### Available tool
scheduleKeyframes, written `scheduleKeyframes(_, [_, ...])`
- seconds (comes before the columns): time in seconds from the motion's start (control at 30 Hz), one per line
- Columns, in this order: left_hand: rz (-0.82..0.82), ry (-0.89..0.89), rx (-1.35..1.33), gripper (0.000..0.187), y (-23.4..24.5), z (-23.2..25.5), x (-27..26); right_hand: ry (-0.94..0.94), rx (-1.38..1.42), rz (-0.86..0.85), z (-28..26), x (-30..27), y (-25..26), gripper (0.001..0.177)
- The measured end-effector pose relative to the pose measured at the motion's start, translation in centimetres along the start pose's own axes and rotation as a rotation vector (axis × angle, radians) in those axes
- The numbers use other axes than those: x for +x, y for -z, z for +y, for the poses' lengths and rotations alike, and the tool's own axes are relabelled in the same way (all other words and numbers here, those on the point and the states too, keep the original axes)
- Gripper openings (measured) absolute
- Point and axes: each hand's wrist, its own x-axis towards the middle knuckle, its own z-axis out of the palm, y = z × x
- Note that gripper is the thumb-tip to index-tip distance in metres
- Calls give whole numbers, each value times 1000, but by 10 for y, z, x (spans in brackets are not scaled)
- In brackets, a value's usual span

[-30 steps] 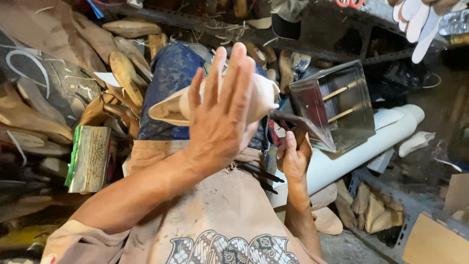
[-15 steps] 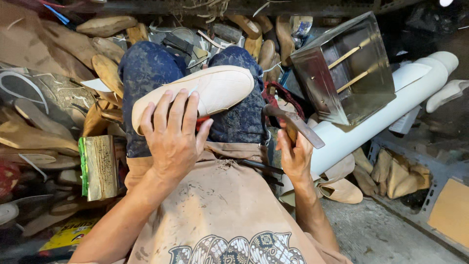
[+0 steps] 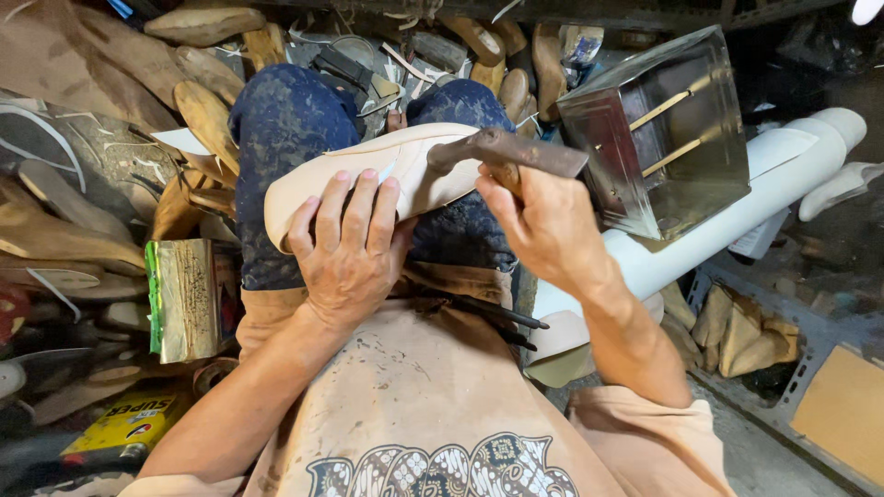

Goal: The person uses a hammer and a curved metal tool to tap and shape the sole of a beige slip-on shoe. They repeatedly reposition the shoe and strike different areas of the sole while sitting on the floor.

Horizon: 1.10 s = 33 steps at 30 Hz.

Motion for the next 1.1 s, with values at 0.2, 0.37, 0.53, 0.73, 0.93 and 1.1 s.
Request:
scheduleKeyframes(0.2, [174, -47, 0, 46, -18, -2, -5, -72, 8, -30, -5, 24, 0, 21])
scheduleKeyframes(0.37, [147, -27, -19, 46, -21, -4, 0, -173, -1, -104, 2, 0, -1, 19])
scheduleKeyframes(0.53, [124, -20, -11, 46, -18, -6, 5, -267, 42, 87, -27, -37, -22, 15])
scheduleKeyframes(0.73, [135, -53, -7, 49, -17, -11, 15, -233, -63, 372, -39, -68, -63, 12])
scheduleKeyframes(0.93, [159, -73, -18, 49, -15, -12, 25, -217, 94, 445, -12, -92, -79, 18])
scheduleKeyframes(1.1, [156, -64, -22, 49, -16, -7, 15, -254, 275, 457, -13, -68, -28, 27])
